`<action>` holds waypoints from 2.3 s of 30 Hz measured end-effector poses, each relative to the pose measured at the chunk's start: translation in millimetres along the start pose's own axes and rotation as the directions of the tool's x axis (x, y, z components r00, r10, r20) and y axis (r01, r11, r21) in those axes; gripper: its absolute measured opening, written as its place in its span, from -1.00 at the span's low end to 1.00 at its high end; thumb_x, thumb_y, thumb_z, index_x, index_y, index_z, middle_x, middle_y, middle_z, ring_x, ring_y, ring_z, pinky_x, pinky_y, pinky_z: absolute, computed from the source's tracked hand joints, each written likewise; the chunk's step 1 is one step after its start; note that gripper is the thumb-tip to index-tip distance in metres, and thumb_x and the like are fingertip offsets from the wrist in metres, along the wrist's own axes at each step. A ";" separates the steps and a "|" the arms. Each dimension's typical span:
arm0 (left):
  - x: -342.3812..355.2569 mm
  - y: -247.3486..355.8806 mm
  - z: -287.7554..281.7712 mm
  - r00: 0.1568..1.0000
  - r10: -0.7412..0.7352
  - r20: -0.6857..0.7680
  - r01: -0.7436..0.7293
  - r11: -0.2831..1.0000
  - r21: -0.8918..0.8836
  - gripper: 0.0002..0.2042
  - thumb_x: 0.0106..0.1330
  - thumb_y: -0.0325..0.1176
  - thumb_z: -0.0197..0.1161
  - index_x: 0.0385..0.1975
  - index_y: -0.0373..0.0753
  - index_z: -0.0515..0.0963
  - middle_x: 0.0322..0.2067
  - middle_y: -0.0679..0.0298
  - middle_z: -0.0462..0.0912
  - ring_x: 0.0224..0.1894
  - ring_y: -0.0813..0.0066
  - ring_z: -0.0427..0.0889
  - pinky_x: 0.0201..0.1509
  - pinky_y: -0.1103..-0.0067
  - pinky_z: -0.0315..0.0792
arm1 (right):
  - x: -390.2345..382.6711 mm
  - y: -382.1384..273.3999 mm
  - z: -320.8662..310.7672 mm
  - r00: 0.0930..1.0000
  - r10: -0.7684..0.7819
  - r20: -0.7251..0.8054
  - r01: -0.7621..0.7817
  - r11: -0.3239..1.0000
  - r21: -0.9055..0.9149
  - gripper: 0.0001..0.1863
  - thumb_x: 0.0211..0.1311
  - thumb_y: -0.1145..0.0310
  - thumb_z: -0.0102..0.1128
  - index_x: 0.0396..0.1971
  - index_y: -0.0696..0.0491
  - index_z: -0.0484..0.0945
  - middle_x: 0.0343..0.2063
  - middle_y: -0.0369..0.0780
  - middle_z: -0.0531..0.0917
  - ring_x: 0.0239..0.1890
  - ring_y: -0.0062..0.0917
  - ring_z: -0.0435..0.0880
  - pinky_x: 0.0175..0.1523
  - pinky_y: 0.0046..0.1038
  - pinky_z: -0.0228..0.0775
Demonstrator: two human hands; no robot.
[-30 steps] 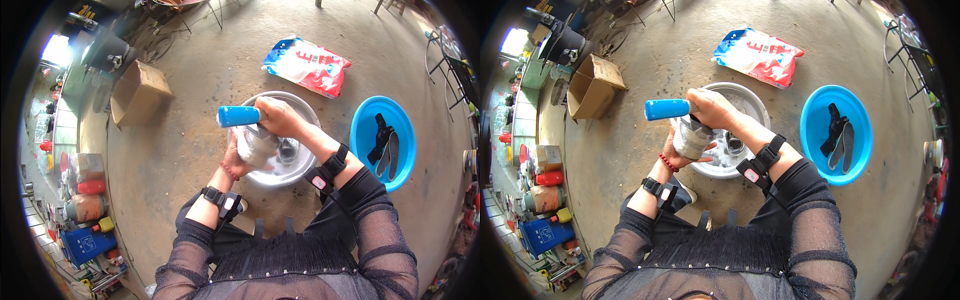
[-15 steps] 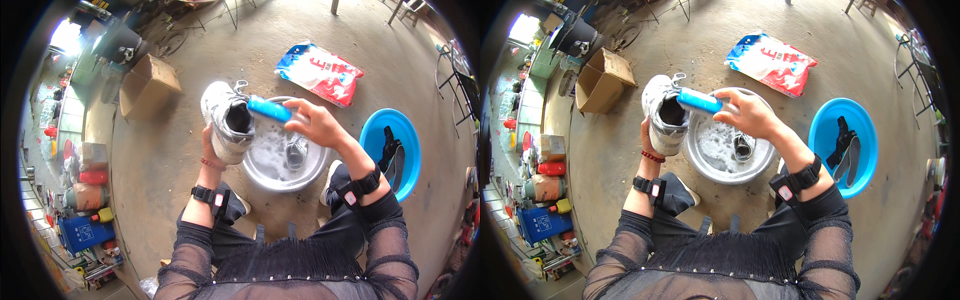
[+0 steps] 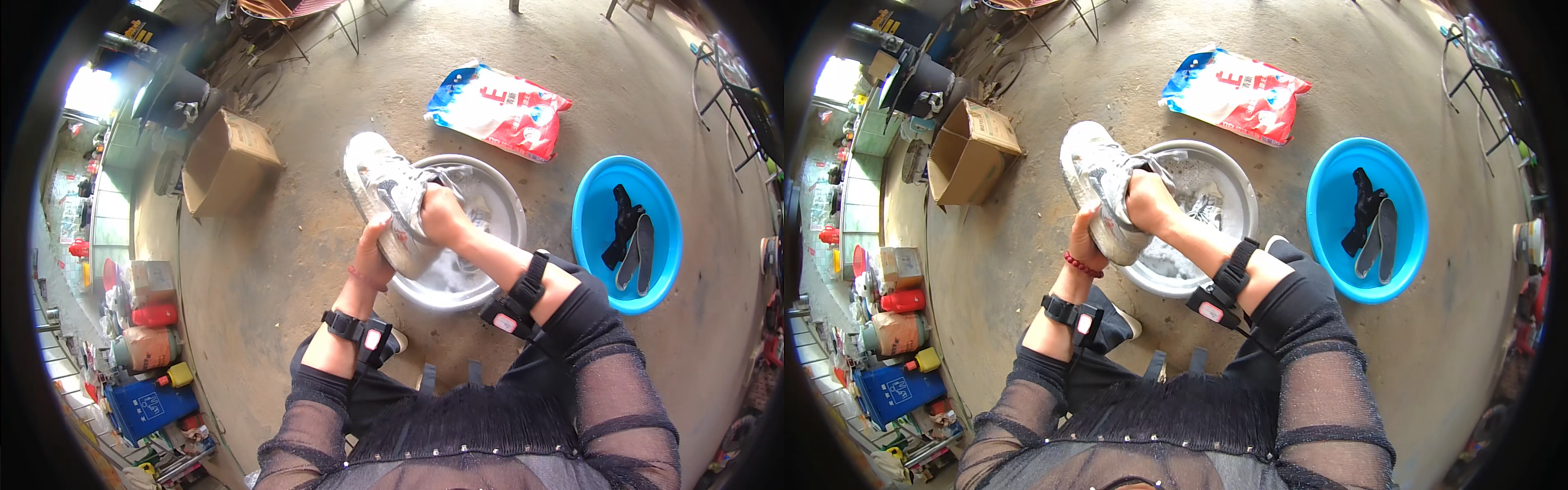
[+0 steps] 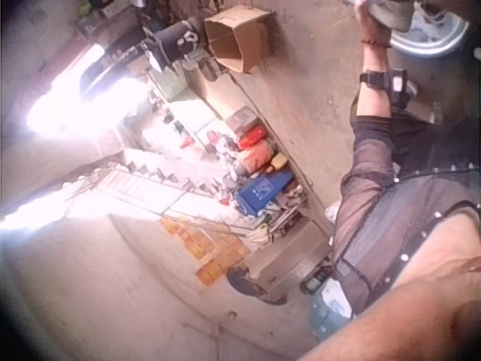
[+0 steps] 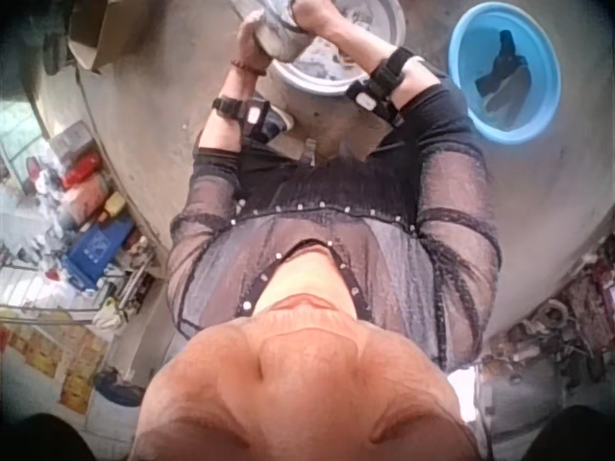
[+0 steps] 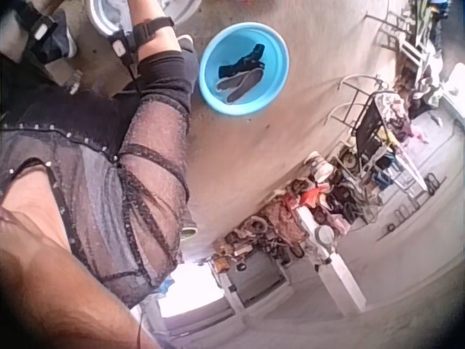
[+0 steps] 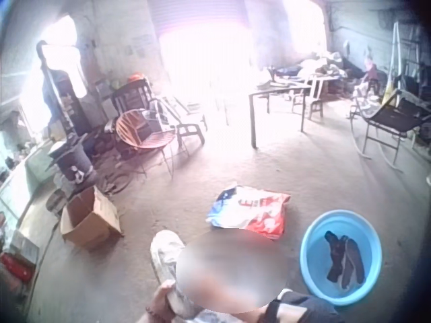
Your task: The person scrubs a gray sneaker with a blue brush in a metal basin of soapy water, rinses it, and places it in a blue plastic basin. The person then removes and scrubs the insole before returning it to the shoe.
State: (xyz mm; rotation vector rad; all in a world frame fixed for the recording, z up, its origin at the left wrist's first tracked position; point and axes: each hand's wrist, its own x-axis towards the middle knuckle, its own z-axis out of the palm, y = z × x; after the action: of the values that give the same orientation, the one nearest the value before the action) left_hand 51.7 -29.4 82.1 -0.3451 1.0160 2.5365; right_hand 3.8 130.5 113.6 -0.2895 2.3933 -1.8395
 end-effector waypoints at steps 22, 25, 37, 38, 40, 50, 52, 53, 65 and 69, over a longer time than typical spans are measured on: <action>2.2 51.4 -11.7 0.997 0.070 -0.014 -0.070 0.997 -0.008 -0.53 0.22 -0.17 0.15 0.05 -0.37 0.41 -0.12 0.09 0.60 -0.15 0.27 0.62 0.00 0.40 0.51 | -21.3 -15.0 -25.3 0.867 0.009 0.498 0.072 0.987 -0.144 -0.65 0.23 0.27 0.03 0.02 -0.10 0.57 -0.30 0.01 0.66 -0.21 -0.13 0.66 -0.06 -0.21 0.48; 6.7 43.7 -15.9 0.986 0.147 -0.079 -0.143 0.988 0.054 -0.54 0.22 -0.17 0.16 0.04 -0.34 0.42 -0.15 0.12 0.60 -0.17 0.30 0.61 -0.03 0.42 0.52 | -11.5 -13.9 -32.2 0.922 -0.158 0.354 0.299 0.871 -0.391 -0.71 0.25 0.19 0.02 -0.07 -0.22 0.59 -0.42 -0.04 0.67 -0.36 -0.15 0.68 -0.25 -0.17 0.52; -1.9 58.4 -26.2 0.980 0.192 -0.048 -0.192 0.981 0.001 -0.51 0.15 -0.18 0.20 0.03 -0.36 0.42 -0.10 0.10 0.58 -0.11 0.26 0.59 -0.02 0.39 0.49 | -32.2 3.9 -34.3 0.874 -0.085 0.478 0.119 0.992 -0.041 -0.61 0.30 0.28 0.03 0.13 -0.11 0.47 -0.35 0.00 0.66 -0.35 -0.08 0.65 -0.15 -0.21 0.47; -0.8 55.4 -26.7 0.978 0.186 -0.094 -0.182 0.982 0.047 -0.51 0.15 -0.19 0.20 0.04 -0.35 0.42 -0.08 0.10 0.57 -0.09 0.26 0.58 0.02 0.39 0.47 | -29.9 5.8 -36.4 0.877 -0.090 0.472 0.137 0.988 -0.067 -0.61 0.30 0.27 0.03 0.13 -0.12 0.48 -0.33 -0.01 0.67 -0.35 -0.09 0.66 -0.14 -0.21 0.47; 0.2 45.1 -26.2 0.968 0.194 -0.161 -0.174 0.976 0.129 -0.51 0.16 -0.21 0.20 0.06 -0.35 0.41 -0.06 0.10 0.56 -0.05 0.26 0.57 0.10 0.38 0.45 | -22.8 11.2 -39.7 0.862 -0.090 0.499 0.274 0.911 -0.309 -0.60 0.29 0.24 0.06 0.14 -0.20 0.47 -0.42 -0.05 0.67 -0.41 -0.16 0.67 -0.24 -0.19 0.49; -0.9 48.1 -17.4 0.994 0.106 0.008 -0.106 0.993 0.042 -0.47 0.18 -0.16 0.16 0.09 -0.39 0.40 -0.03 0.09 0.57 -0.02 0.25 0.57 0.09 0.40 0.45 | -19.5 13.8 -35.1 0.898 -0.053 0.436 0.153 0.969 -0.196 -0.52 0.34 0.30 0.02 0.26 -0.05 0.33 -0.48 0.01 0.63 -0.56 -0.36 0.60 -0.38 -0.33 0.40; -1.2 51.0 -23.5 0.985 0.148 -0.085 -0.142 0.988 0.066 -0.48 0.17 -0.15 0.17 0.07 -0.38 0.41 -0.05 0.09 0.57 -0.05 0.26 0.58 0.07 0.41 0.46 | -23.4 6.5 -39.2 0.901 -0.068 0.428 0.083 0.996 -0.016 -0.54 0.36 0.27 0.01 0.25 -0.05 0.36 -0.53 -0.05 0.62 -0.56 -0.54 0.53 -0.34 -0.42 0.38; 0.3 52.9 -27.4 0.979 0.195 -0.064 -0.189 0.978 0.086 -0.49 0.17 -0.16 0.17 0.05 -0.38 0.42 -0.06 0.09 0.58 -0.05 0.27 0.58 0.06 0.42 0.46 | -23.7 3.7 -42.9 0.831 0.068 0.551 -0.054 0.998 -0.042 -0.55 0.36 0.22 0.05 0.22 -0.03 0.39 -0.11 -0.03 0.66 -0.13 -0.44 0.66 0.03 -0.43 0.40; 8.4 46.1 -31.7 0.959 0.282 -0.021 -0.259 0.905 0.338 -0.58 0.16 -0.35 0.19 0.03 -0.36 0.41 -0.14 0.20 0.58 -0.14 0.42 0.59 -0.03 0.51 0.48 | -30.1 11.5 -33.2 0.835 0.058 0.547 0.263 0.832 -0.489 -0.52 0.39 0.19 -0.07 0.27 -0.13 0.19 -0.23 0.01 0.57 -0.22 -0.08 0.61 -0.15 -0.12 0.43; 9.7 47.6 -29.0 0.957 0.288 -0.016 -0.256 0.874 0.412 -0.56 0.15 -0.36 0.20 0.05 -0.37 0.39 -0.14 0.21 0.57 -0.14 0.43 0.58 -0.01 0.52 0.47 | -36.0 11.9 -26.6 0.867 -0.053 0.495 0.189 0.955 -0.228 -0.60 0.40 0.20 -0.11 0.20 -0.09 0.33 -0.32 0.06 0.58 -0.22 0.00 0.60 -0.14 -0.12 0.43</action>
State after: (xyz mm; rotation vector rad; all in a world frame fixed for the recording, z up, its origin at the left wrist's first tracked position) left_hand 24.6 -78.8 86.9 -0.1885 1.6910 2.4710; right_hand 32.6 166.3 108.0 -0.8386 2.2856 -1.2653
